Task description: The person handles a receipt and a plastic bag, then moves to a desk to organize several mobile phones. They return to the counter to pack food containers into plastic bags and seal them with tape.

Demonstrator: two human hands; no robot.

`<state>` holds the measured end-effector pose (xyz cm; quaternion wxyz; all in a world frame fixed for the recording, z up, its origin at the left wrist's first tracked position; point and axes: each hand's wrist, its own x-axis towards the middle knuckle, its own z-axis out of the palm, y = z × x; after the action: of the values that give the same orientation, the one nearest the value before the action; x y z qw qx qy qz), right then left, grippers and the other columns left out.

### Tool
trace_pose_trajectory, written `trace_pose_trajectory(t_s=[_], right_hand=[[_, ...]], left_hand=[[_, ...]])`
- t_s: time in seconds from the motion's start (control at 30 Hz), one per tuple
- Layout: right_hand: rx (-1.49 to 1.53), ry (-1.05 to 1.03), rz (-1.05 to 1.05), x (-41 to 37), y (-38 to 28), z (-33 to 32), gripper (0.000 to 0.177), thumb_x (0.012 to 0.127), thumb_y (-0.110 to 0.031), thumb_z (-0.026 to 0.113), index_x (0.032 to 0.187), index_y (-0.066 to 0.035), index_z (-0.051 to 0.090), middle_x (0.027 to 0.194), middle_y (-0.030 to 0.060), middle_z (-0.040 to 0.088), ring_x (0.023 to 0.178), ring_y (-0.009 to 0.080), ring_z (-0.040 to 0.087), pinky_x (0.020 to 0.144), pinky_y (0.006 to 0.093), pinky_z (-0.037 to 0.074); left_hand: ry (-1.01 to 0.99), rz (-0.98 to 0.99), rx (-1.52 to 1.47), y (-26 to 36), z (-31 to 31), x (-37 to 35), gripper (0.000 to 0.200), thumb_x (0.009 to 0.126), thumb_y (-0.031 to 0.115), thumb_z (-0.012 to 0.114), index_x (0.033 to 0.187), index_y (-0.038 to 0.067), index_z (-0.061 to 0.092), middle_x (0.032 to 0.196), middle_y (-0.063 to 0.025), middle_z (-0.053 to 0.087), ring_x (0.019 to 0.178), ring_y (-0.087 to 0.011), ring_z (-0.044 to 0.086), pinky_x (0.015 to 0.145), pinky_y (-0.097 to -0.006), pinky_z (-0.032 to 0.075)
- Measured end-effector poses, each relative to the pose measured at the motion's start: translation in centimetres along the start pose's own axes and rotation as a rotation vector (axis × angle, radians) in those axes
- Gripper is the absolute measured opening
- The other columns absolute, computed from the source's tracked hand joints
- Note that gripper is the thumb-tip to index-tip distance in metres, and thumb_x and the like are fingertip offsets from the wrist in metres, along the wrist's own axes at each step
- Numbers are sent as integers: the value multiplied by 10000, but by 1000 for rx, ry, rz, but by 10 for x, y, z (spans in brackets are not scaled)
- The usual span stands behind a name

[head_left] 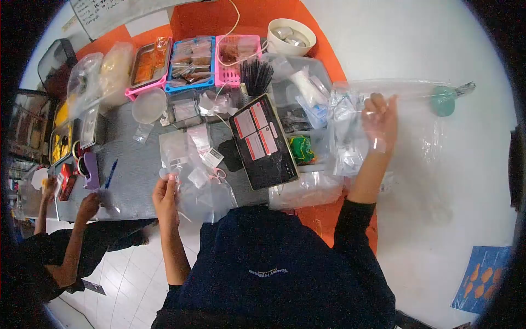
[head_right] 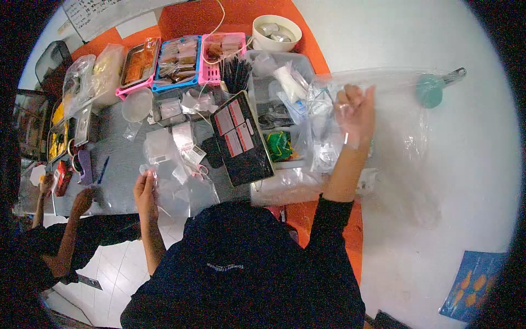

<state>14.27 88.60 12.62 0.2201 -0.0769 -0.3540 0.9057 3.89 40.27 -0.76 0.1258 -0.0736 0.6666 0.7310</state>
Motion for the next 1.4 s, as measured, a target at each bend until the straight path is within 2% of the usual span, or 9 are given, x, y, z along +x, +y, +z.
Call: trace_pose_trajectory(t_s=[0.13,0.23,0.4,0.6,0.83,0.9,1.17,1.3,1.4], right_hand=[[-328,285,-367,-8,-18,81,259,922,-357,495,879,-123,390,782,16,508,644,121,480,535,242,404],[-700,108,-380,-11,-36,84,300,918,-310,497,1026,-36,443,1069,132,576,857,201,553,695,239,448],[-1170,340,-339,-13,1,91,386,913,-243,511,1132,-88,233,873,79,623,480,125,516,383,204,367],[-979,212,-79,12,68,66,286,922,-273,496,1098,-130,321,672,-24,465,477,34,388,387,168,286],[-444,-239,-129,33,192,122,469,812,-46,602,1198,-107,342,869,37,486,696,137,535,619,261,467],[-1112,-331,-731,56,219,125,399,776,37,581,1106,-94,400,864,73,503,808,187,559,744,335,475],[-1367,-574,-417,131,297,92,682,706,10,637,1302,-20,307,1215,197,484,1129,317,485,935,392,388],[-1721,-263,-659,108,274,101,799,693,7,663,1367,-35,236,1236,210,428,1123,325,452,934,424,370],[-1448,-309,-456,42,262,128,294,827,-35,561,1113,-29,492,963,137,591,817,216,600,686,316,493]], left_hand=[[2,28,39,6,8,-3,205,888,257,587,959,69,631,788,57,576,650,-1,452,528,-156,303],[26,39,52,6,7,-3,205,887,258,589,945,66,631,763,55,572,619,-2,436,513,-164,300],[84,117,145,4,-2,-4,204,897,227,576,912,31,630,734,20,578,597,-30,448,509,-181,328],[240,452,516,1,-23,-3,214,924,154,521,908,-36,618,786,-40,597,642,-79,500,576,-234,427],[60,69,132,6,-46,-18,191,933,127,471,988,-20,580,847,-27,567,729,-122,552,690,-280,494],[35,-30,10,7,-52,-25,192,935,132,458,996,-12,569,842,-19,556,727,-125,545,691,-289,495],[2,-123,-185,-2,-72,-38,189,893,173,493,1000,38,570,799,10,517,677,-83,464,602,-240,392],[-133,-183,63,17,-85,-42,287,817,140,633,1055,-18,605,807,-43,619,714,-124,570,682,-257,456],[-145,-178,65,27,-88,-35,276,756,138,702,952,-41,624,768,-45,609,667,-118,563,642,-269,468]])
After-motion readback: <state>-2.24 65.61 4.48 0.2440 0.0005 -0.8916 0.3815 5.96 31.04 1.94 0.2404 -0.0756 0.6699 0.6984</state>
